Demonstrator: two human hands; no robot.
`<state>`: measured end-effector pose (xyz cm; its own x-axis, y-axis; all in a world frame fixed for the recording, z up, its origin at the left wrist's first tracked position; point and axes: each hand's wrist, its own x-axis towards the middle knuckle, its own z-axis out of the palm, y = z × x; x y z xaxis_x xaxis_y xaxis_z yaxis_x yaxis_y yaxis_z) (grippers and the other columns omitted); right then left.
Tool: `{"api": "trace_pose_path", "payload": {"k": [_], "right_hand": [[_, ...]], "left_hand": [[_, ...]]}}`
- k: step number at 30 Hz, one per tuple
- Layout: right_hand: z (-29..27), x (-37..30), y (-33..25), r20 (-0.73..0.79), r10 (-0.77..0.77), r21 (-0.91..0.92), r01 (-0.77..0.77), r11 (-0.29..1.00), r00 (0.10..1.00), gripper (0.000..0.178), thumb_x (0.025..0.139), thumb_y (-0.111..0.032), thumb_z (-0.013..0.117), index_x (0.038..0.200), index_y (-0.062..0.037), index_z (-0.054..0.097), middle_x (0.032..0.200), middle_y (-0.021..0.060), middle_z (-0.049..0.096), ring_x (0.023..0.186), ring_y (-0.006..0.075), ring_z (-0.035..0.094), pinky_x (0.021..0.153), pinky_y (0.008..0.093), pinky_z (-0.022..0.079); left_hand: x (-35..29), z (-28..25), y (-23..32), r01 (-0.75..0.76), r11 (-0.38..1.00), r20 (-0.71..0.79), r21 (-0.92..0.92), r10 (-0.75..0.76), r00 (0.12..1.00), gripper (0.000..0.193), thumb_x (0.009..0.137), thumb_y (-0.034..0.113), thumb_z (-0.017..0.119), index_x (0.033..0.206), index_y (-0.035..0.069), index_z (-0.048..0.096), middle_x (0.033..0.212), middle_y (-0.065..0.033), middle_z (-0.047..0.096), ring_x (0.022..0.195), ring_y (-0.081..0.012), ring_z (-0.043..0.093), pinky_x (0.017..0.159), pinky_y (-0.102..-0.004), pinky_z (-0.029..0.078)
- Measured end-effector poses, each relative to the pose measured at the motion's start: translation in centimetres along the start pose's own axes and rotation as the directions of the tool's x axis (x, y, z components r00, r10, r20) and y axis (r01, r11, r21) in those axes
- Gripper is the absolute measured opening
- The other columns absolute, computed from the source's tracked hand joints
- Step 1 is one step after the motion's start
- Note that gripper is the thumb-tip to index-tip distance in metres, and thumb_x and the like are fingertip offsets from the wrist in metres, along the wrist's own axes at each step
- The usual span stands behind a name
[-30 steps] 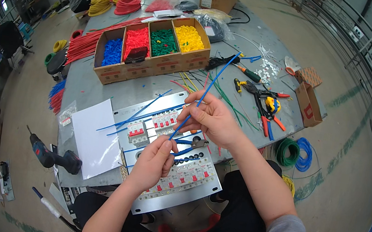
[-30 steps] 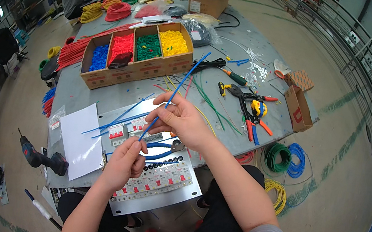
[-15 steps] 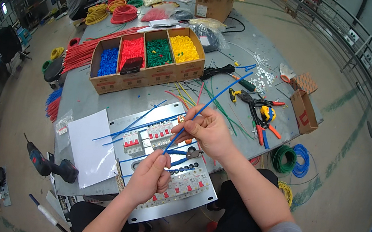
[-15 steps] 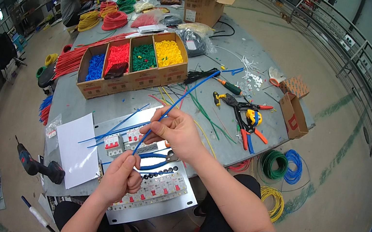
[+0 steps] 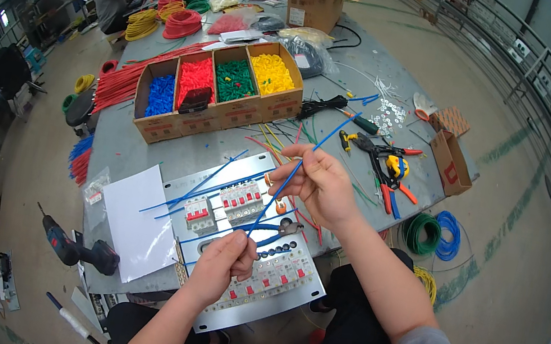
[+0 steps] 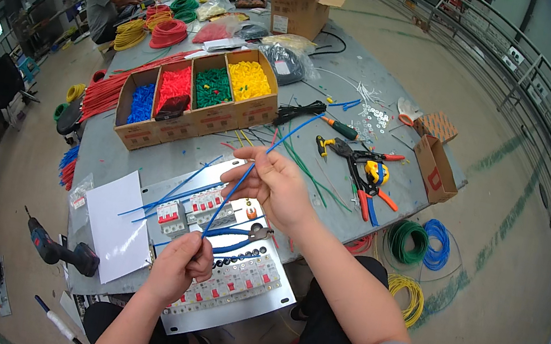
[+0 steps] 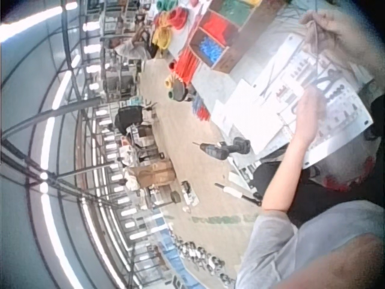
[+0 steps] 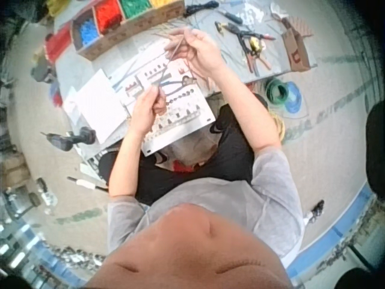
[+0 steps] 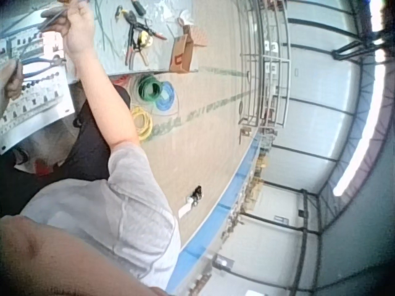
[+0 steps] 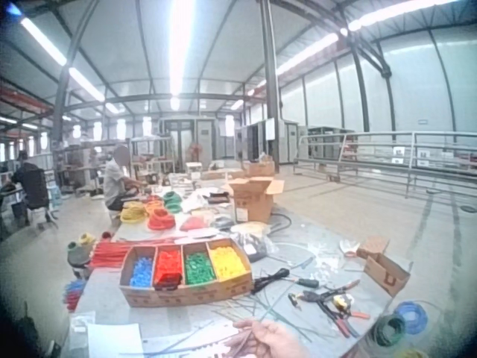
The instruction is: The person sits at a workbench and handles blue insulated wires, stripping the ends and inserting them into terminals on a metal electrical panel. They repeatedly pick up wires, strip them, and connect them to the panel while other tools and materials are visible on the table.
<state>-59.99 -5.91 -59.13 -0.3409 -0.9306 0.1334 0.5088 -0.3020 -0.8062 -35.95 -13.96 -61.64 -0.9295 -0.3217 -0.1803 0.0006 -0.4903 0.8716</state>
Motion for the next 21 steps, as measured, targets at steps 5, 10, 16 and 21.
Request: {"api": "trace_pose_path", "payload": {"k": [5, 10, 16, 21], "right_hand": [[1.3, -0.4, 1.1, 0.059, 0.140, -0.095, -0.134, 0.986, 0.988, 0.035, 0.108, -0.019, 0.053, 0.136, -0.0002, 0.045, 0.111, 0.0197, 0.070, 0.094, 0.0300, 0.075, 0.081, 0.0382, 0.063], [1.5, -0.4, 1.5, 0.047, 0.214, -0.165, -0.204, 0.965, 0.976, 0.032, 0.107, -0.016, 0.055, 0.134, -0.0007, 0.045, 0.109, 0.0180, 0.070, 0.094, 0.0292, 0.076, 0.079, 0.0371, 0.064], [0.6, -0.4, 1.7, -0.001, 0.173, -0.104, -0.172, 0.979, 0.985, 0.033, 0.106, -0.015, 0.056, 0.135, -0.0017, 0.045, 0.110, 0.0176, 0.069, 0.096, 0.0295, 0.075, 0.081, 0.0380, 0.064], [3.2, -2.0, 4.2, 0.023, 0.206, -0.192, -0.198, 0.961, 0.978, 0.046, 0.100, -0.007, 0.065, 0.139, -0.0039, 0.041, 0.124, 0.0190, 0.063, 0.105, 0.0291, 0.073, 0.087, 0.0383, 0.062]], "left_hand": [[-0.4, 0.0, -0.4, -0.006, 0.951, -0.130, 0.311, 0.049, 0.990, 0.040, 0.111, 0.036, 0.046, 0.083, 0.009, 0.049, 0.065, 0.0030, 0.040, 0.058, -0.0087, 0.033, 0.056, -0.0278, 0.031], [-0.1, -0.7, -1.2, -0.027, 0.839, -0.162, 0.543, 0.136, 0.977, 0.039, 0.111, 0.034, 0.047, 0.081, 0.009, 0.049, 0.067, 0.0046, 0.043, 0.061, -0.0065, 0.036, 0.057, -0.0268, 0.032], [-0.2, -1.5, -1.7, -0.057, 0.784, -0.147, 0.618, 0.187, 0.971, 0.044, 0.112, 0.034, 0.046, 0.082, 0.003, 0.054, 0.066, 0.0009, 0.047, 0.064, -0.0094, 0.039, 0.059, -0.0303, 0.036], [-0.2, -1.3, -1.5, -0.054, 0.709, -0.177, 0.703, 0.248, 0.953, 0.046, 0.111, 0.032, 0.047, 0.083, -0.003, 0.058, 0.063, -0.0085, 0.053, 0.060, -0.0162, 0.048, 0.058, -0.0352, 0.039]]}}
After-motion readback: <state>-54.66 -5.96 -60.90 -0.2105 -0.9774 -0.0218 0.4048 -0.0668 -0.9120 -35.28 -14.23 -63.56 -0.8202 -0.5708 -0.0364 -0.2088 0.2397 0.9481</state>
